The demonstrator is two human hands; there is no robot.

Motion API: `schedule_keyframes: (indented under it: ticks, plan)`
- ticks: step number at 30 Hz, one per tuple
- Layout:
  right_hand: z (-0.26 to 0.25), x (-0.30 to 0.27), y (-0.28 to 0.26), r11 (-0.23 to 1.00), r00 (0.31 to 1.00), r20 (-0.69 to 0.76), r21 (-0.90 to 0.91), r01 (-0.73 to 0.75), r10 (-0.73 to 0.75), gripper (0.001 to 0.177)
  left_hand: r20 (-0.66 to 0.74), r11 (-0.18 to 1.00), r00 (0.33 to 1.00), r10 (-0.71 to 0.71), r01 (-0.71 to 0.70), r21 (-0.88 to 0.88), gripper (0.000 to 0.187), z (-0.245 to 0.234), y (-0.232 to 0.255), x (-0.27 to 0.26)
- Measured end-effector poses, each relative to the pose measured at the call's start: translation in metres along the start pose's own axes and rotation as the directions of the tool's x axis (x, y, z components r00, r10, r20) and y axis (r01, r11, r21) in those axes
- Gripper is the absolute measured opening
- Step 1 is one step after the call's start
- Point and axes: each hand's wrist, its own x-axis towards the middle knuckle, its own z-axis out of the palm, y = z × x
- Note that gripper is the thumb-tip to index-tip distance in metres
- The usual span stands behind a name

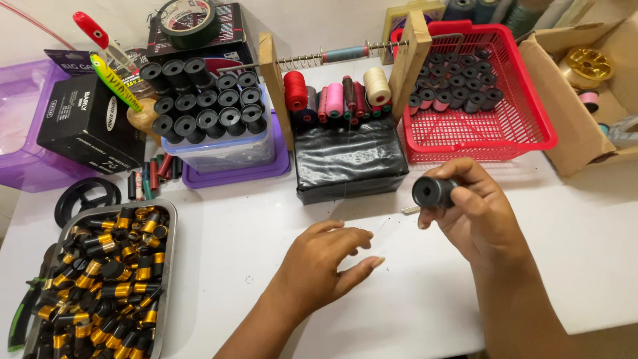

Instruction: The person winds a thin white thread onto a small black plastic bobbin by hand. They hold the bobbin in one hand and guide the thread with the other, repeatedly rotating the bobbin to accumulate the thread. The workspace contains many other bobbins and spools of thread.

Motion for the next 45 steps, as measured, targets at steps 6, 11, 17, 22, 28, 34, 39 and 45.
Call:
schedule_keyframes:
  ticks: [6,11,17,22,28,34,39,45]
  plan:
    - [0.005,0.011,0.015,0.985,0.969,-0.231,-0.126,-0.121,0.09,0.025,0.438,0.74,0.684,-0.583,0.67,-0.063,0.038,-0.014,0.02,0.006]
    - [0.004,0.014,0.026,0.98,0.966,-0.242,-0.15,-0.128,0.089,0.023,0.169,0.926,0.923,-0.346,0.365,-0.1,0.012,-0.009,0.017,-0.002]
    - [0.013,0.014,0.035,0.959,0.954,-0.27,-0.211,-0.191,0.131,0.02,0.037,0.982,0.984,-0.173,0.175,-0.07,0.007,-0.029,0.024,0.008]
    - [0.026,0.012,0.042,0.902,0.949,-0.268,-0.349,-0.255,0.164,0.02,-0.082,0.991,0.989,-0.126,0.123,-0.044,0.003,-0.047,0.028,0.014]
    - [0.046,0.004,0.05,0.839,0.943,-0.182,-0.432,-0.331,0.278,0.02,-0.182,0.984,0.967,-0.18,0.179,-0.019,0.005,-0.061,0.021,0.012]
    - [0.056,-0.005,0.052,0.798,0.932,-0.109,-0.489,-0.353,0.345,0.029,-0.251,0.973,0.947,-0.201,0.223,0.059,0.008,-0.066,0.009,0.009]
    - [0.066,-0.01,0.044,0.75,0.921,-0.106,-0.55,-0.369,0.375,0.027,-0.269,0.969,0.941,-0.206,0.234,0.076,0.011,-0.066,0.0,0.007]
    - [0.065,-0.015,0.039,0.779,0.948,0.15,-0.613,-0.135,0.282,0.026,-0.28,0.964,0.934,-0.224,0.253,0.075,0.011,-0.067,-0.004,0.007]
